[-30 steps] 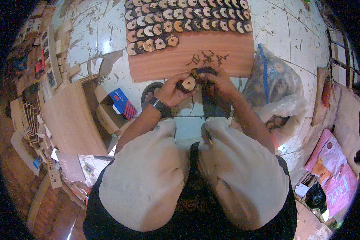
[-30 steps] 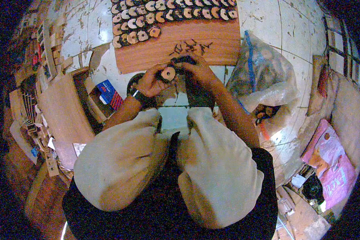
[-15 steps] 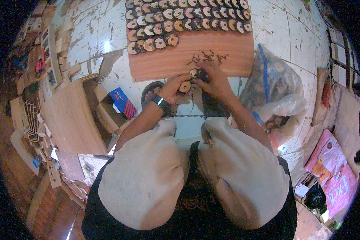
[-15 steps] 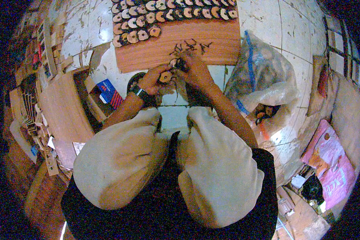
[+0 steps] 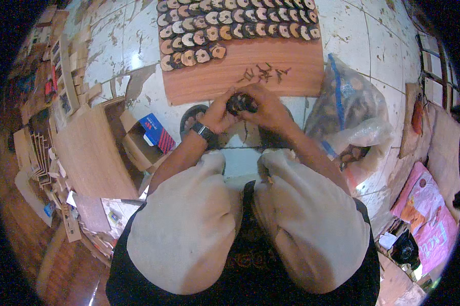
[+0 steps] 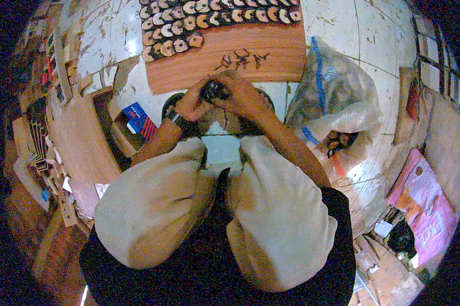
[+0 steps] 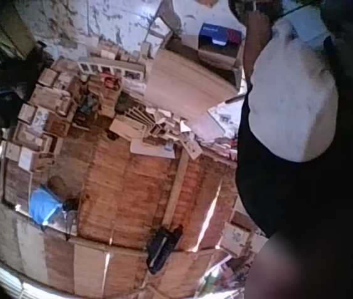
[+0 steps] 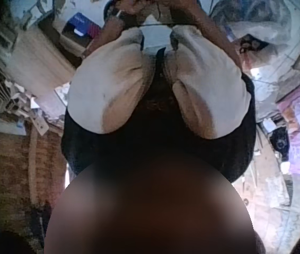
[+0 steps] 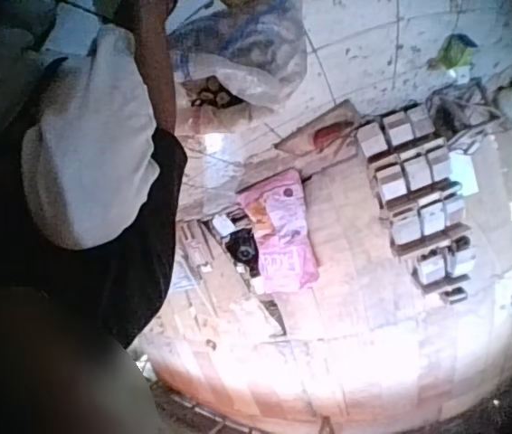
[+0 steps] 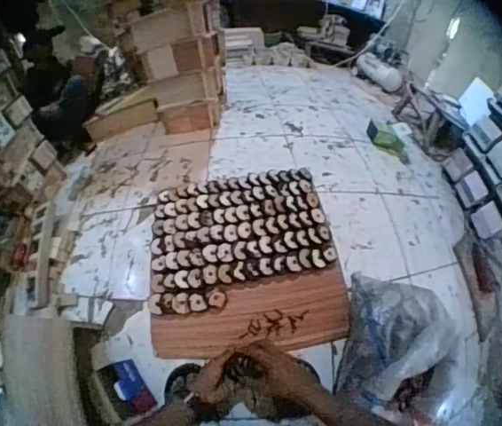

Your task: The person sits on the floor and repeatedly peels bark from small cylindrical wood pieces using a small knife. They place the peeled pieces on a wooden board and discard the bark into a plastic bag.

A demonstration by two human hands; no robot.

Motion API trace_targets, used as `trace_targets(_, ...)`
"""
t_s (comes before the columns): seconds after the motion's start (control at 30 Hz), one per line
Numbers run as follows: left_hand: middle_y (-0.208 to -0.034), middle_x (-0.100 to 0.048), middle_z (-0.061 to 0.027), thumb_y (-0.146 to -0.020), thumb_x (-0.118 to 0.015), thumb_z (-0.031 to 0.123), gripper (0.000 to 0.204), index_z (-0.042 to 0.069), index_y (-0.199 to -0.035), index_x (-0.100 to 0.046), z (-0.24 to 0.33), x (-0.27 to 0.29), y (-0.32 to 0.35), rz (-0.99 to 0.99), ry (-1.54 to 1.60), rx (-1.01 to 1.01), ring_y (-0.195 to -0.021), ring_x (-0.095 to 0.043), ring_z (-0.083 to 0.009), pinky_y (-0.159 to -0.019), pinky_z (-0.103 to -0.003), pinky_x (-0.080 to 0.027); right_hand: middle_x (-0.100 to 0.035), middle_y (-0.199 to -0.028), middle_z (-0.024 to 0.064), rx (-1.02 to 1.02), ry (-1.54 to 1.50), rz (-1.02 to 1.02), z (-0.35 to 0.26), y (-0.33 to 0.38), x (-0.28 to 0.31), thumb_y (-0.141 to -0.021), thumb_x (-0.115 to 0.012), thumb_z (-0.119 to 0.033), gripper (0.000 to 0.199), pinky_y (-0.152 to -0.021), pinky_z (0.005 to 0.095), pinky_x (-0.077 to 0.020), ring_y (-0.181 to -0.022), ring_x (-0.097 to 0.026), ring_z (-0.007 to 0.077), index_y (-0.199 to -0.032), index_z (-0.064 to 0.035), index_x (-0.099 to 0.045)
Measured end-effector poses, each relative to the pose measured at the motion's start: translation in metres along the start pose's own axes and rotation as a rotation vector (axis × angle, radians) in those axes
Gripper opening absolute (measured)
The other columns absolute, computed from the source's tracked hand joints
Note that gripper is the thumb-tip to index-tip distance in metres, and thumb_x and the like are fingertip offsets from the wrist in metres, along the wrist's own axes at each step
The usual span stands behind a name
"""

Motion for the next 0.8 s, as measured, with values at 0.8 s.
trace_targets(0.8, -0.117, -0.06, -0.0077, -0.094, -0.05, 0.041, 0.043, 0.01, -0.123, -0.052, 0.0, 0.017, 0.011, -0.046, 0.411, 0.014, -0.102, -0.06, -0.0234, -0.094, -0.043, -0.047, -0.041, -0.127, 0.0236, 0.201, 0.167, 0.057, -0.059, -0.013, -0.02, -0.065, -0.075, -0.012, 0.067, -0.097, 0.0451, -0.0415, -0.115, -0.045, 0.0442, -0.122, -0.0025, -0.042)
Point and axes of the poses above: each hand's wrist, its own y-axis away from the middle knuckle, its own x-axis out of the back of the hand, z = x × y, the point moved 9 cm from there along -y, towards the middle knuckle
